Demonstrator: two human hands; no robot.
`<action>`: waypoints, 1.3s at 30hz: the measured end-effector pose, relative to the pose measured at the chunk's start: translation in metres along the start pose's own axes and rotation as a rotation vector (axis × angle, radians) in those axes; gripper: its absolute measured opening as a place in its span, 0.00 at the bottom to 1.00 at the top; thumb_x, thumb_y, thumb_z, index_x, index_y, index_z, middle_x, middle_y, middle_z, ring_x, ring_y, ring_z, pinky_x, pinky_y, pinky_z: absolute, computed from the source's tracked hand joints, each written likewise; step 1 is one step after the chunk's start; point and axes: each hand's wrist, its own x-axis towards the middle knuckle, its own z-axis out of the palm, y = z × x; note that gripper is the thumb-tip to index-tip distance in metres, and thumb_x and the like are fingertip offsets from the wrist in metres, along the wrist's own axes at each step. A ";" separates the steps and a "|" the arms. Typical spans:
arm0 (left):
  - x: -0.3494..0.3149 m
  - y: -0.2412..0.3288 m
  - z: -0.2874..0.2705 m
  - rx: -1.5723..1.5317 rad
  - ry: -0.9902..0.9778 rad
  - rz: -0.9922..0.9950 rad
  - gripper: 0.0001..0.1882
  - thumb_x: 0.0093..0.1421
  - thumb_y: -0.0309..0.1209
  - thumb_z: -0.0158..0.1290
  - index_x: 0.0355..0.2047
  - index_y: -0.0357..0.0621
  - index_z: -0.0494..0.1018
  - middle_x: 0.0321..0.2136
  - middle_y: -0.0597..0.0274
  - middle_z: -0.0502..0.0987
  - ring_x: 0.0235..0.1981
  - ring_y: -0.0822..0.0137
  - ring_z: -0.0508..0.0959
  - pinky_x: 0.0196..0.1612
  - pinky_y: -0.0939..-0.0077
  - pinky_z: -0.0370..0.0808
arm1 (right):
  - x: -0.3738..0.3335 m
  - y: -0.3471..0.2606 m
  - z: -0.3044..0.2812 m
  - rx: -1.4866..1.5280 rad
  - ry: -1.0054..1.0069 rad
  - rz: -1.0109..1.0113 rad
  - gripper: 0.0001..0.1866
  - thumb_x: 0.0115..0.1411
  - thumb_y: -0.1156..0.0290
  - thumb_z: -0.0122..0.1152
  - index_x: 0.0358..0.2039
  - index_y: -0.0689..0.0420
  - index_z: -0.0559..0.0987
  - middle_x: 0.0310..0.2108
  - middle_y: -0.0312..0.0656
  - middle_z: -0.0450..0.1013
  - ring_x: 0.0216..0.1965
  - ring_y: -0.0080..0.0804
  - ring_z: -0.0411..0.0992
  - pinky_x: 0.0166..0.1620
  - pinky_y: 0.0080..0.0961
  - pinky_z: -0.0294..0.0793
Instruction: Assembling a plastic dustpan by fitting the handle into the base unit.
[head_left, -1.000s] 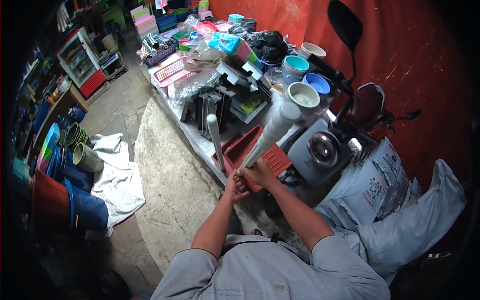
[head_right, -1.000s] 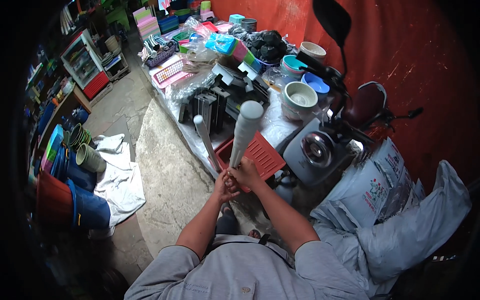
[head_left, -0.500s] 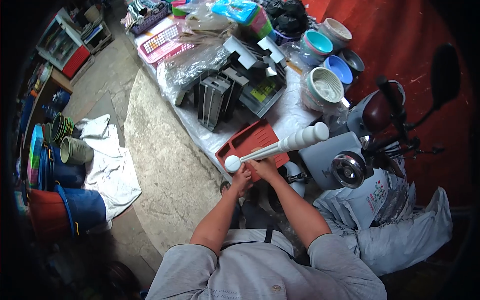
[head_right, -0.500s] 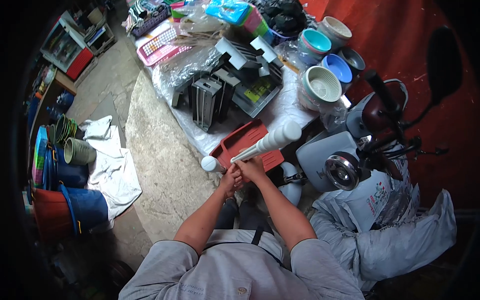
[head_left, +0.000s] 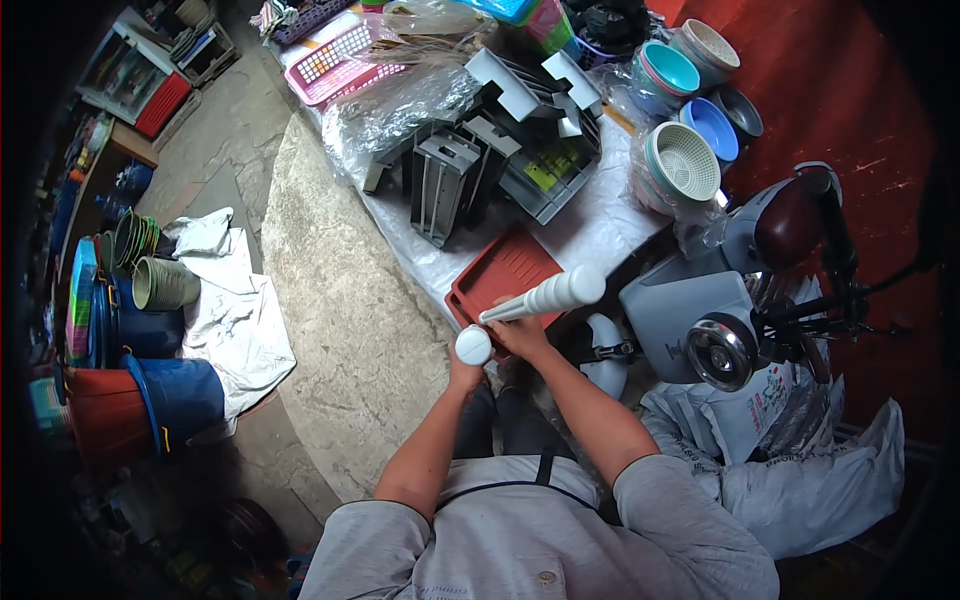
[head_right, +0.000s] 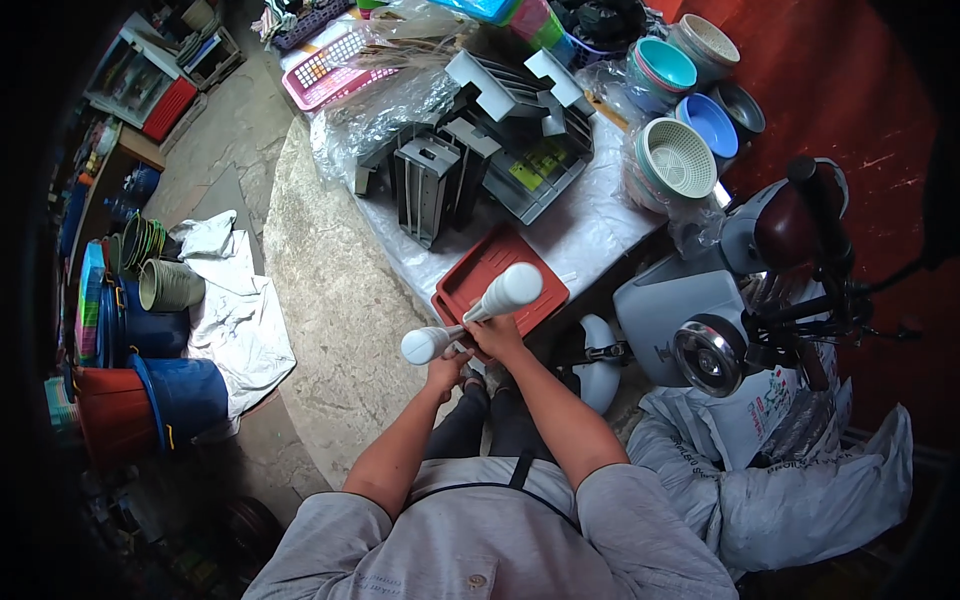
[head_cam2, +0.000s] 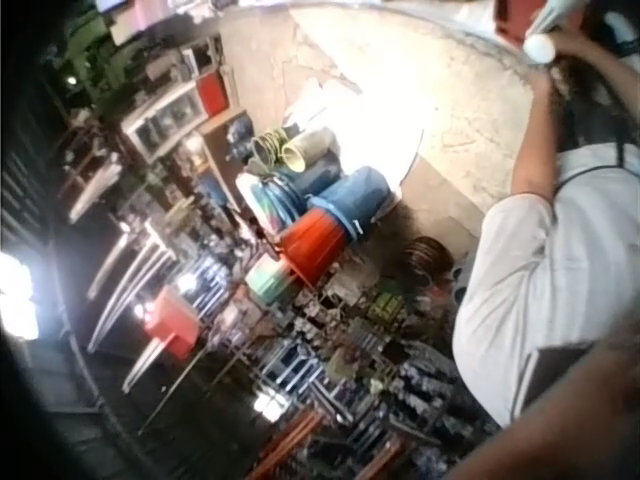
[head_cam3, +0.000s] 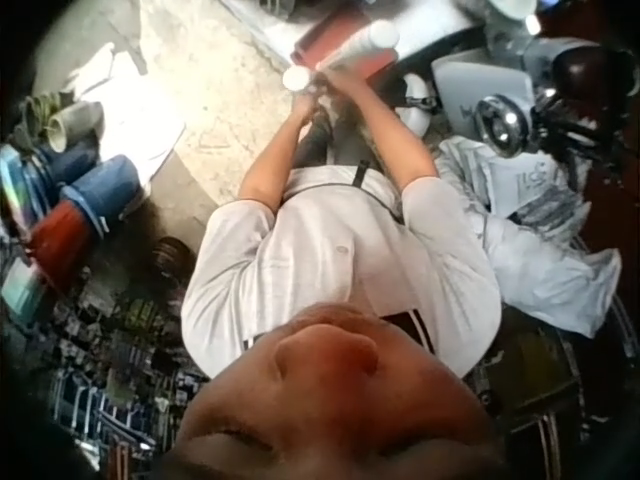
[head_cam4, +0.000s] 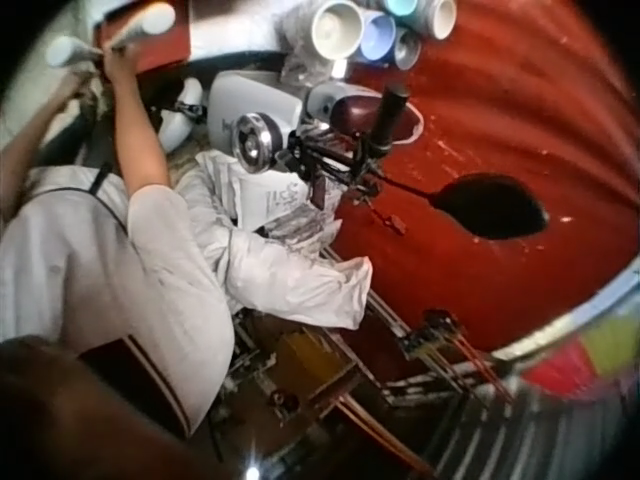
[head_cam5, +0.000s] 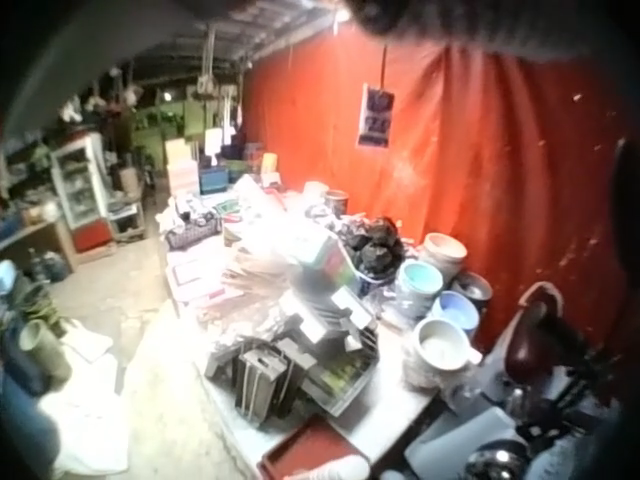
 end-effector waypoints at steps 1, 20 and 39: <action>0.009 -0.014 -0.009 -0.004 0.016 -0.003 0.29 0.51 0.35 0.60 0.53 0.42 0.65 0.44 0.58 0.69 0.44 0.64 0.70 0.45 0.63 0.70 | -0.001 -0.003 0.008 0.055 -0.039 -0.018 0.16 0.48 0.73 0.64 0.37 0.60 0.72 0.29 0.40 0.72 0.32 0.29 0.72 0.38 0.26 0.71; 0.030 -0.012 -0.011 0.236 0.276 0.441 0.29 0.46 0.35 0.62 0.50 0.46 0.69 0.43 0.51 0.76 0.46 0.58 0.76 0.47 0.70 0.71 | 0.002 0.031 0.021 -0.121 -0.083 -0.183 0.14 0.45 0.72 0.66 0.33 0.57 0.73 0.30 0.43 0.71 0.34 0.39 0.72 0.38 0.30 0.72; 0.044 -0.031 -0.023 0.284 0.157 0.349 0.25 0.48 0.35 0.60 0.48 0.45 0.71 0.39 0.52 0.78 0.43 0.62 0.77 0.45 0.73 0.71 | 0.017 0.018 0.023 -0.177 -0.208 0.032 0.16 0.46 0.68 0.63 0.38 0.53 0.75 0.37 0.54 0.74 0.42 0.53 0.71 0.44 0.40 0.71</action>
